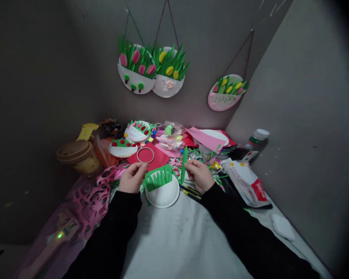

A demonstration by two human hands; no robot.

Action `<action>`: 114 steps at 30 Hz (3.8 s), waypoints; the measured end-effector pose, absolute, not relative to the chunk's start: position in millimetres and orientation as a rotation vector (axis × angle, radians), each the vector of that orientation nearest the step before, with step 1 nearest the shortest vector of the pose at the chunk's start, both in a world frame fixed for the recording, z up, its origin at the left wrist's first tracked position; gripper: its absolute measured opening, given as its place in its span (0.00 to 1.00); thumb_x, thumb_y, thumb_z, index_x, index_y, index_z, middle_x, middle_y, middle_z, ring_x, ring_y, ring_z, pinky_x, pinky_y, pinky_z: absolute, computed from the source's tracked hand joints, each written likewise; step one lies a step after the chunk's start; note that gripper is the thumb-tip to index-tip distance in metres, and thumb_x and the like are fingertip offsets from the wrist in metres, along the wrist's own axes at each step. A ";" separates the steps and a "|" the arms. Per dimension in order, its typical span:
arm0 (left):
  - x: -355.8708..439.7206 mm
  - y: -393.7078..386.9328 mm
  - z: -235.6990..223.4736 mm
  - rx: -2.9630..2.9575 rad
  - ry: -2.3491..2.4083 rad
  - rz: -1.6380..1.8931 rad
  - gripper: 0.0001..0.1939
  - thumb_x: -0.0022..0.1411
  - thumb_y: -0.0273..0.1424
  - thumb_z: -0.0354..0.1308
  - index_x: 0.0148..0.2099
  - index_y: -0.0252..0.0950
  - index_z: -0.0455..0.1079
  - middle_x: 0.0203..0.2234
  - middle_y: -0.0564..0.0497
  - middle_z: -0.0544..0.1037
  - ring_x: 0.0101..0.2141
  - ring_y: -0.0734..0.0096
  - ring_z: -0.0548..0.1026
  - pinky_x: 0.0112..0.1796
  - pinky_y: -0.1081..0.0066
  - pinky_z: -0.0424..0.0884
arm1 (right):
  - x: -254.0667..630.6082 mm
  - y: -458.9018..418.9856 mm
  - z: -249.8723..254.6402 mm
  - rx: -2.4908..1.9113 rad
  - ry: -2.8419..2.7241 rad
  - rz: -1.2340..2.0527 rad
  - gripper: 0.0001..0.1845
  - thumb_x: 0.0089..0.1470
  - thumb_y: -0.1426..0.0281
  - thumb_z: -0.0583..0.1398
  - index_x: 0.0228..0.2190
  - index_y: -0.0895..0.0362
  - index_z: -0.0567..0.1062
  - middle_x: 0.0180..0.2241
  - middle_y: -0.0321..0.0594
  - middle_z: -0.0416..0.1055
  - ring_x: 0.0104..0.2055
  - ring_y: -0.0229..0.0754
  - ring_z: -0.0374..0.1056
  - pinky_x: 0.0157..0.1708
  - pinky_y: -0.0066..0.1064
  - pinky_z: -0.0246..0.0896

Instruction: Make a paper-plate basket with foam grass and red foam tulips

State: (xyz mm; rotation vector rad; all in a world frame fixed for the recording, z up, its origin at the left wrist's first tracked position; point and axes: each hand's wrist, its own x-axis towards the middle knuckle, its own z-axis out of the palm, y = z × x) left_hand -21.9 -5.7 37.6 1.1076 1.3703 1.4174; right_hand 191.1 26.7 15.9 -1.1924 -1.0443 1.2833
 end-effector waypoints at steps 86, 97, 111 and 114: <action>5.7 -3.5 -6.4 0.944 1.249 1.241 0.20 0.38 0.43 0.67 0.25 0.34 0.63 0.15 0.52 0.75 0.20 0.72 0.74 0.23 0.74 0.68 | 215.7 43.4 28.8 -1.069 -1.124 1.148 0.15 0.41 0.59 0.64 0.27 0.56 0.68 0.17 0.26 0.58 0.16 0.30 0.46 0.17 0.25 0.41; 5.3 -2.8 -9.2 0.934 1.236 1.213 0.20 0.37 0.42 0.67 0.25 0.34 0.63 0.16 0.53 0.75 0.20 0.74 0.73 0.24 0.75 0.68 | 214.0 45.6 19.6 -1.119 -1.162 1.079 0.19 0.44 0.58 0.62 0.17 0.56 0.61 0.13 0.25 0.51 0.15 0.29 0.44 0.16 0.25 0.36; -3.2 3.0 -16.8 0.805 1.183 1.220 0.21 0.36 0.39 0.69 0.25 0.33 0.63 0.15 0.53 0.75 0.18 0.76 0.73 0.22 0.77 0.68 | 221.9 45.6 28.7 -1.139 -1.130 1.197 0.18 0.44 0.55 0.61 0.25 0.58 0.69 0.18 0.29 0.60 0.16 0.29 0.46 0.16 0.24 0.37; -8.8 6.3 -16.8 0.737 1.166 1.230 0.20 0.36 0.38 0.69 0.25 0.33 0.63 0.14 0.52 0.75 0.18 0.78 0.72 0.22 0.79 0.67 | 228.4 46.6 32.9 -1.178 -1.131 1.145 0.18 0.41 0.56 0.62 0.27 0.59 0.72 0.21 0.32 0.64 0.18 0.30 0.51 0.17 0.24 0.42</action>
